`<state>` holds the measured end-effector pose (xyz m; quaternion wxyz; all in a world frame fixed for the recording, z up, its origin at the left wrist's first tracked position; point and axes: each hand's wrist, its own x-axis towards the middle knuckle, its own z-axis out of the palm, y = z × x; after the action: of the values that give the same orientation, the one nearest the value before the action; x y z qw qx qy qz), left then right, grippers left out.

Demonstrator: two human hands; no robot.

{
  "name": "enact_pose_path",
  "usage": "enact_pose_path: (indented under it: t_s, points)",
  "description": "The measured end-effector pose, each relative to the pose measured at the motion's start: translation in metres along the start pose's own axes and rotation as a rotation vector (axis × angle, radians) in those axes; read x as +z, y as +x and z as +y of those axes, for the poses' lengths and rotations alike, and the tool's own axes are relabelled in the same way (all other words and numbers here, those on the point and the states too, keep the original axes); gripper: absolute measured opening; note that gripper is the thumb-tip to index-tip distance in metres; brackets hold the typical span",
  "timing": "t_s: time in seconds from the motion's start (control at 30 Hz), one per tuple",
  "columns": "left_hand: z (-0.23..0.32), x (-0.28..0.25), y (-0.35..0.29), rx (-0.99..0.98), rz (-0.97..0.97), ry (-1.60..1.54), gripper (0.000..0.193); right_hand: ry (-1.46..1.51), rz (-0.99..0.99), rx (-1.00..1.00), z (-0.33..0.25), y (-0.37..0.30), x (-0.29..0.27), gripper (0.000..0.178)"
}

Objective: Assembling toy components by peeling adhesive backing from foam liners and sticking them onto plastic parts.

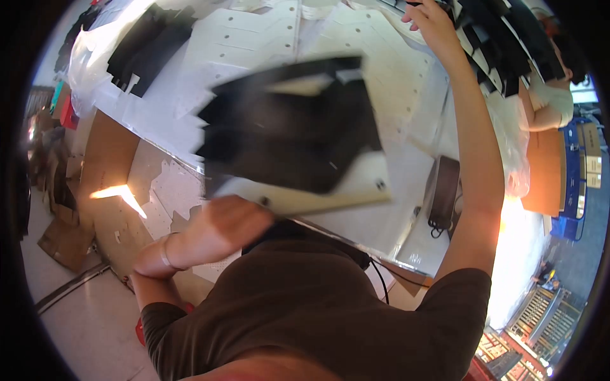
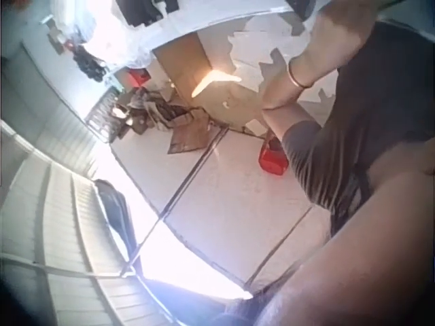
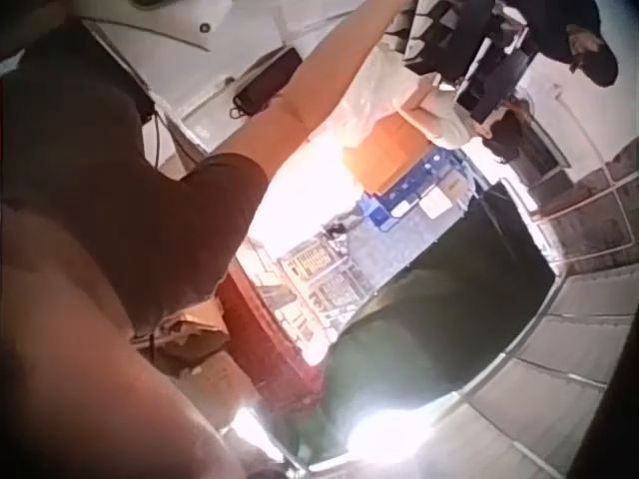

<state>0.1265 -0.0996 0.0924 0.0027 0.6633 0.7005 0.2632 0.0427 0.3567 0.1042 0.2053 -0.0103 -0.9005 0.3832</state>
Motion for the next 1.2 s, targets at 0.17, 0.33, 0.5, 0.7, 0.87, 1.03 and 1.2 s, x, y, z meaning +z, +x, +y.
enact_pose_path:
  t_s: [0.17, 0.33, 0.5, 0.7, 0.87, 1.03, 1.2]
  points:
    - [0.032, 0.108, 0.009, 0.143, -0.152, -0.107, 0.016, -0.049, -0.212, 0.081, 0.031, -0.045, 0.027, 0.014]
    - [0.021, 0.083, 0.037, 0.088, -0.044, -0.227, 0.016, -0.208, -0.243, -0.059, 0.025, -0.069, 0.114, 0.011]
    - [-0.106, 0.073, 0.087, -0.212, 0.293, 0.202, 0.005, -0.393, -0.271, -0.102, -0.005, -0.041, 0.192, 0.021]
    - [-0.191, 0.098, 0.075, -0.159, 0.06, 0.065, 0.03, -0.592, -0.456, -0.024, -0.03, -0.018, 0.204, 0.028]
    - [-0.181, 0.099, 0.076, -0.137, 0.1, 0.136, 0.04, -0.675, -0.392, -0.118, -0.022, -0.022, 0.2, 0.027]
    - [-0.179, 0.099, 0.073, -0.158, 0.114, 0.076, 0.042, -0.549, -0.334, -0.132, -0.022, -0.028, 0.192, 0.019]
    - [-0.177, 0.099, 0.068, -0.181, 0.118, 0.061, 0.045, -0.666, -0.384, -0.218, -0.023, -0.021, 0.204, 0.02]
